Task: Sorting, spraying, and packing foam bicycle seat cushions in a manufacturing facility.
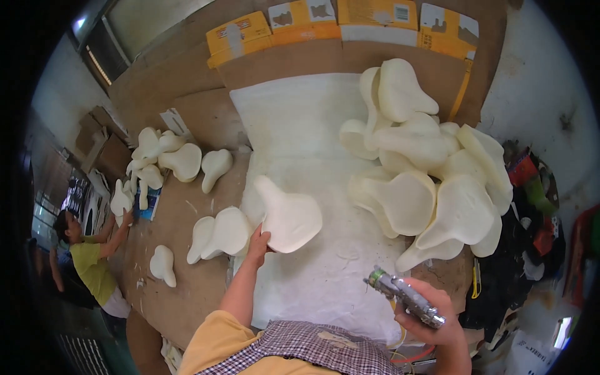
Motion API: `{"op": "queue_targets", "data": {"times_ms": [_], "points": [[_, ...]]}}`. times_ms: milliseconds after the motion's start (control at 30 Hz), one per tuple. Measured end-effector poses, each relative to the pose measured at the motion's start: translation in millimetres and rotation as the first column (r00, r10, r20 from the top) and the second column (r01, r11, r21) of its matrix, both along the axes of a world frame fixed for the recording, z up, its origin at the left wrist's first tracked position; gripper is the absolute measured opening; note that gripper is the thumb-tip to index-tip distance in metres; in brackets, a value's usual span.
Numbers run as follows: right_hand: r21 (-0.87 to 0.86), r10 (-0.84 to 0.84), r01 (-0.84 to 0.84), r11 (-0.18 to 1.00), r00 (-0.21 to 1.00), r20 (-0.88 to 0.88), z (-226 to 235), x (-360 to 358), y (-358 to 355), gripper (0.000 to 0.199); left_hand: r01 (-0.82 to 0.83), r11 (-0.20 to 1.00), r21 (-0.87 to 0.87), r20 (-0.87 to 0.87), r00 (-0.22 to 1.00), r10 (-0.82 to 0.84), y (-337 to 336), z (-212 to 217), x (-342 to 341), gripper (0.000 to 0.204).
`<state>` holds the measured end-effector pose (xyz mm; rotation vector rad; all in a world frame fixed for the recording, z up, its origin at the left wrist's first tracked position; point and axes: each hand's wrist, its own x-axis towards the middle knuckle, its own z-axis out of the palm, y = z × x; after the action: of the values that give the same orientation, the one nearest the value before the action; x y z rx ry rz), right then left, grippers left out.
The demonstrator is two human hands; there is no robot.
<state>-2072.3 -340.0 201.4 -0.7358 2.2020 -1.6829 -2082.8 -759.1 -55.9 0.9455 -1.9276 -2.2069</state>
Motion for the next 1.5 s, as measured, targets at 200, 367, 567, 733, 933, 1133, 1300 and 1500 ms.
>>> {"op": "queue_targets", "data": {"times_ms": [200,367,567,733,933,1133,1300,1500], "points": [[-0.033,0.060,-0.053,0.998,0.964,0.260,-44.5,11.8,13.0,0.058,-0.194,0.981,0.024,0.105,0.976,0.191,-46.0,-10.0,115.7,0.054],[0.005,-0.060,0.061,0.998,0.949,0.309,-64.1,7.3,10.8,0.058,-0.413,0.851,0.325,-0.132,0.871,0.473,-74.2,-25.8,229.7,0.058],[0.085,-0.013,-0.016,0.996,0.944,0.330,-59.0,-7.3,-2.2,0.056,-0.786,0.508,-0.351,-0.094,0.570,0.816,-140.2,-56.5,257.7,0.055],[-0.017,-0.142,0.151,0.988,0.960,0.241,-61.7,-1.8,39.7,0.054,-0.370,0.684,-0.629,-0.182,0.925,0.332,-84.6,-47.8,33.9,0.052],[-0.235,-0.833,0.826,0.513,0.545,0.099,-83.0,-23.5,128.4,0.049,0.087,0.956,-0.281,-0.125,0.984,-0.127,102.4,58.6,-196.4,0.052],[-0.001,-0.994,0.999,0.051,0.051,0.098,-171.6,-81.8,259.8,0.043,0.025,0.916,-0.401,-0.466,0.855,-0.228,147.4,108.0,-344.8,0.065],[0.159,-0.998,0.986,-0.047,-0.054,0.038,-259.2,-123.0,309.8,0.046,0.282,0.938,-0.203,-0.545,0.763,-0.347,200.2,124.5,-394.8,0.061],[0.107,-0.958,0.968,0.226,0.200,0.206,-203.9,-126.1,233.7,0.057,0.184,0.967,-0.176,-0.414,0.877,-0.242,151.8,101.4,-345.7,0.052]]}}
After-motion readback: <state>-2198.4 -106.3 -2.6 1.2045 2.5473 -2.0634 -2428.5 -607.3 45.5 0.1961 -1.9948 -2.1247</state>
